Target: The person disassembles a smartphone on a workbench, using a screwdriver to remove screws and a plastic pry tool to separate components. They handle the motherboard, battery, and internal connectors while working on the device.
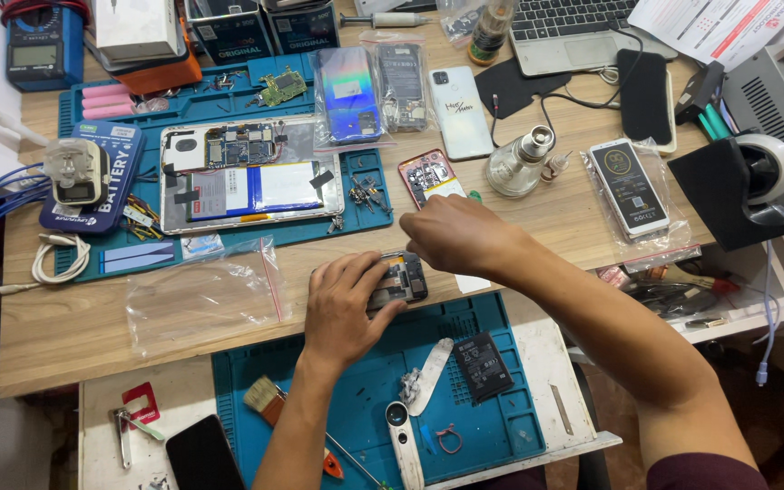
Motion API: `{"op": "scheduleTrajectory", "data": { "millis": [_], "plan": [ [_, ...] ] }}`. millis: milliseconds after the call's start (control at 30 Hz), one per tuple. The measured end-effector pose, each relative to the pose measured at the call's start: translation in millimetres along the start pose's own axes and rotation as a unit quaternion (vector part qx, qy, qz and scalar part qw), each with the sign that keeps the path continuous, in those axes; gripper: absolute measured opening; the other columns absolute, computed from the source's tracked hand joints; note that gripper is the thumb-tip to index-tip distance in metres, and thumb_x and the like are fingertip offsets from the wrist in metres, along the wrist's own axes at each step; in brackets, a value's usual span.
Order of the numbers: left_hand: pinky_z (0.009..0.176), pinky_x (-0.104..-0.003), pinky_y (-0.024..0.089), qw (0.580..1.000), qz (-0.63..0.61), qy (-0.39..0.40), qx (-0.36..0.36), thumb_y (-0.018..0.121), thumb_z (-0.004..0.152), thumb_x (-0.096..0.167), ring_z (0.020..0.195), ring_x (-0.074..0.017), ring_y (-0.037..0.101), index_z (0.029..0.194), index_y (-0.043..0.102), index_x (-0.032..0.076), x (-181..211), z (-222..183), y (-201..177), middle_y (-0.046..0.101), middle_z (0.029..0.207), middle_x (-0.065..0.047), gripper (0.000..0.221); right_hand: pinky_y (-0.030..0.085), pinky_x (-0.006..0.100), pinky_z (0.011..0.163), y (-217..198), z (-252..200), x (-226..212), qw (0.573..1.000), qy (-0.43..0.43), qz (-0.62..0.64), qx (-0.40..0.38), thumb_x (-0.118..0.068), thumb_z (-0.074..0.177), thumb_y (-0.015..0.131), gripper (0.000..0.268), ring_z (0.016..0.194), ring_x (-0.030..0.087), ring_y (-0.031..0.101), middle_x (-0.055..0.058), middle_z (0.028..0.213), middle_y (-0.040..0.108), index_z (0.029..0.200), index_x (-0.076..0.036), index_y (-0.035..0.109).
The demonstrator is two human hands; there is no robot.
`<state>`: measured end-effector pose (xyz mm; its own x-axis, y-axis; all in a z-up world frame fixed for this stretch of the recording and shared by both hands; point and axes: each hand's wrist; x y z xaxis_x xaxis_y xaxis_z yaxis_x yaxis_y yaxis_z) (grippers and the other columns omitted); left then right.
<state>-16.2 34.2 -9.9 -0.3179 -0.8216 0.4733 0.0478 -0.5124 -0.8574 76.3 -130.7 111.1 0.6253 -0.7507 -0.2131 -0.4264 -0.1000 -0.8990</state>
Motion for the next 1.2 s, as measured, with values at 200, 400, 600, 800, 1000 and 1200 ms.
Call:
{"op": "scheduleTrajectory", "data": {
  "millis": [200, 400, 600, 800, 1000, 1200],
  "plan": [
    [0.101, -0.042, 0.029, 1.000, -0.004, -0.009, -0.009, 0.058, 0.079, 0.052, 0.117, -0.0189, 0.045, 0.114, 0.058, 0.019, 2, 1, -3, 0.053, 0.121, 0.001, 0.048, 0.053, 0.046, 0.061, -12, -8, -4, 1.000, 0.019, 0.020, -0.001, -0.020, 0.086, 0.056, 0.026, 0.072, 0.035, 0.066, 0.021, 0.079, 0.064, 0.104, 0.000, 0.056],
    [0.101, -0.043, 0.029, 1.000, -0.003, -0.008, -0.007, 0.058, 0.079, 0.052, 0.117, -0.0190, 0.045, 0.114, 0.058, 0.019, 2, 1, -3, 0.053, 0.121, 0.001, 0.048, 0.053, 0.045, 0.064, -14, -8, -12, 0.999, 0.005, 0.051, 0.005, -0.014, 0.083, 0.060, 0.028, 0.078, 0.035, 0.066, 0.019, 0.084, 0.064, 0.107, -0.001, 0.054],
    [0.100, -0.042, 0.029, 1.000, -0.004, 0.003, 0.007, 0.057, 0.079, 0.053, 0.116, -0.0185, 0.046, 0.114, 0.057, 0.019, -1, -2, 2, 0.053, 0.121, 0.001, 0.049, 0.052, 0.046, 0.065, 2, -3, -1, 0.999, -0.021, 0.044, 0.014, -0.004, 0.083, 0.053, 0.026, 0.079, 0.036, 0.065, 0.020, 0.087, 0.064, 0.109, -0.002, 0.053],
    [0.100, -0.042, 0.030, 1.000, -0.005, 0.000, 0.013, 0.059, 0.078, 0.053, 0.115, -0.0186, 0.047, 0.114, 0.058, 0.019, 1, -1, 1, 0.054, 0.121, 0.001, 0.050, 0.052, 0.044, 0.058, -1, -5, -5, 1.000, -0.004, 0.001, 0.025, -0.008, 0.083, 0.053, 0.028, 0.070, 0.032, 0.065, 0.016, 0.082, 0.064, 0.112, -0.006, 0.052],
    [0.101, -0.043, 0.030, 1.000, -0.012, -0.006, 0.001, 0.060, 0.079, 0.050, 0.116, -0.0192, 0.046, 0.115, 0.058, 0.019, 1, -1, -1, 0.053, 0.122, 0.000, 0.048, 0.050, 0.046, 0.056, 16, -2, 0, 0.996, 0.052, -0.038, 0.055, -0.031, 0.091, 0.046, 0.027, 0.065, 0.036, 0.064, 0.017, 0.075, 0.062, 0.107, -0.009, 0.051],
    [0.101, -0.043, 0.030, 1.000, -0.005, -0.006, -0.004, 0.060, 0.078, 0.051, 0.116, -0.0189, 0.046, 0.115, 0.058, 0.019, 2, -1, -2, 0.053, 0.122, 0.000, 0.049, 0.050, 0.043, 0.055, 9, -10, -1, 0.997, 0.051, 0.006, 0.063, -0.027, 0.084, 0.058, 0.038, 0.066, 0.032, 0.065, 0.011, 0.080, 0.061, 0.117, -0.014, 0.044]
  ]
}}
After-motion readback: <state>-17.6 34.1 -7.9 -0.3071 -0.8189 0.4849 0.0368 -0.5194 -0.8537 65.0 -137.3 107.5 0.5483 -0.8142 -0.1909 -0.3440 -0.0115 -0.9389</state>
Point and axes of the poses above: each hand's wrist, its own z-axis towards the middle knuckle, its own y-axis out of the palm, x = y × z
